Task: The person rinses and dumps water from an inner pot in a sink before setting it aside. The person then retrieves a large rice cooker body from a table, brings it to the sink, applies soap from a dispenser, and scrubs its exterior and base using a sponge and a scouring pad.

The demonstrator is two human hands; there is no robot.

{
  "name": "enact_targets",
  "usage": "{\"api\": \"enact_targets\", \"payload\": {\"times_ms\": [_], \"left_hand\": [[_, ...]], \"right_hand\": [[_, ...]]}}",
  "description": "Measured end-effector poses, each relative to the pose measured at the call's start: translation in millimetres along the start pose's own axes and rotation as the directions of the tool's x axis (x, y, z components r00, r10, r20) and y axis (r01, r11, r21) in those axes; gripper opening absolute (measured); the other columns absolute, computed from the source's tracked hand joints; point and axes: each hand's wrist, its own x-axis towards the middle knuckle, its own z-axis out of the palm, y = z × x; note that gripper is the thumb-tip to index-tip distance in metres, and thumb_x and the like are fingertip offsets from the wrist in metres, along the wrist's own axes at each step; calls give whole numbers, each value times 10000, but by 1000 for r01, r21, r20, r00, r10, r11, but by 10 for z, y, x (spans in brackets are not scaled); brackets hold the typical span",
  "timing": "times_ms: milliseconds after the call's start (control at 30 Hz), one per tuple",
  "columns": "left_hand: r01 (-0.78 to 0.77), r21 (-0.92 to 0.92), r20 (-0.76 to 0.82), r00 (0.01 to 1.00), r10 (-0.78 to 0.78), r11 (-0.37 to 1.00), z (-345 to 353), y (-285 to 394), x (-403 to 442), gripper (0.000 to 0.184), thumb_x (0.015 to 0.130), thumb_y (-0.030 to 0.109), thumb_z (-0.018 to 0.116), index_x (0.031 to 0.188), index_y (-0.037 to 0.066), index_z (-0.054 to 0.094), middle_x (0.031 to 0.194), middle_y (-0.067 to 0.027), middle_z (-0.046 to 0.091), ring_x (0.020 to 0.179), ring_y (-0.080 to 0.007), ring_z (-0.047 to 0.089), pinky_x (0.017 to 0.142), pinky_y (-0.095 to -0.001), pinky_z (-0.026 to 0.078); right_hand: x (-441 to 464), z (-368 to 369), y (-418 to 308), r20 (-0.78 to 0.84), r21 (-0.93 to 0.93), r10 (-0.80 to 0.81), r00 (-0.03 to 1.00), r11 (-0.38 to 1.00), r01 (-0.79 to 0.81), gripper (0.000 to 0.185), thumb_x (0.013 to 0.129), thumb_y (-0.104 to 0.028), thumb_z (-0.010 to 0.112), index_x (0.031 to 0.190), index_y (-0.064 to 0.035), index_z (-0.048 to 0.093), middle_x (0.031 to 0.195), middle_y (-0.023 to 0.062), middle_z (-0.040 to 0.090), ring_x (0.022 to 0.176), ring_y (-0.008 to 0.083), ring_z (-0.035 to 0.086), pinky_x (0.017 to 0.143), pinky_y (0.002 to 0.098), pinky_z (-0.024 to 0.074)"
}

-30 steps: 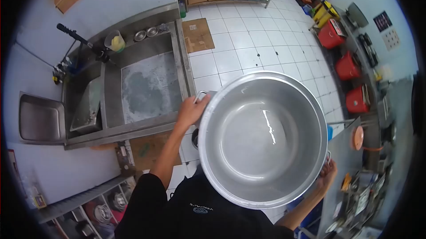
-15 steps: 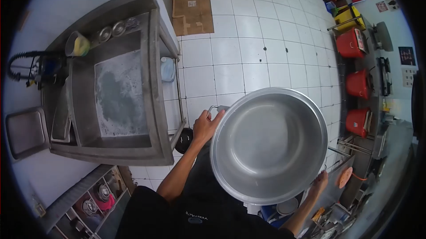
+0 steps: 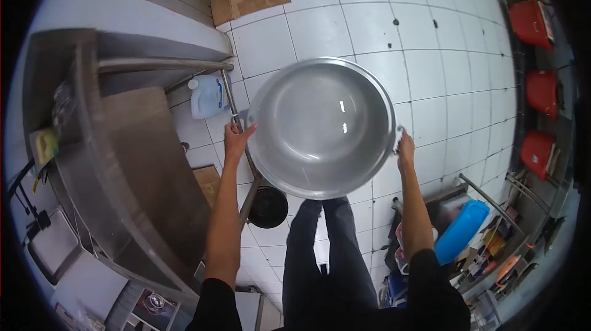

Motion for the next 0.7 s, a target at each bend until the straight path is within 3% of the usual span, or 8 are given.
{"api": "enact_targets", "payload": {"times_ms": [100,167,300,467,567,600,700], "left_hand": [[50,143,-24,999,-47,988,25,-555,682,710,694,398,905,1101,17,465,895,-8,445,778,-119,449,721,-257,442],[50,227,-75,997,-33,973,16,-956,1032,734,670,408,909,1114,8,482,909,-50,497,815,-198,516,763,-328,479],[74,368,-40,997,-64,927,-35,-1112,1310,712,709,436,871,1115,-4,486,936,-98,556,849,-238,572,790,-362,493],[70,385,-28,998,-64,920,62,-1351,1580,749,727,424,857,1188,-41,494,940,-95,565,851,-238,579,792,-350,497],[85,337,-27,996,-81,938,150,-1435,1677,742,740,417,850,1202,-47,502,943,-95,562,857,-231,574,798,-344,495],[81,353,-38,997,-72,932,190,-1515,1741,743,749,405,848,1225,-50,504,938,-93,561,846,-227,573,792,-349,497],[119,357,-16,992,-121,927,228,-1566,1799,767,787,416,821,1285,-56,477,1014,-91,554,913,-200,571,805,-316,481]], "right_hand": [[598,673,369,38,-50,-31,999,998,33,355,1006,-408,558,812,-113,523,651,-48,422,540,58,375,465,248,309],[986,1034,676,36,-64,-70,997,995,72,348,1010,-392,558,817,-104,532,655,-44,431,542,60,382,464,252,313],[1241,1421,954,42,-110,-158,987,981,161,329,1018,-361,555,841,-84,559,670,-38,452,538,64,387,464,249,316],[1261,1585,852,112,-135,-57,992,988,72,296,1037,-339,523,867,-97,528,679,-50,425,565,50,383,488,235,327],[1367,1624,900,119,-151,-94,988,982,111,289,1036,-337,526,870,-100,533,687,-50,425,560,51,381,491,230,334],[1397,1586,886,144,-194,-42,989,979,70,342,1023,-335,520,918,-16,582,782,27,524,718,118,459,652,303,406],[1410,1622,838,144,-226,-79,986,968,111,340,1024,-332,516,919,-15,580,788,38,544,720,127,473,656,311,415]]}}
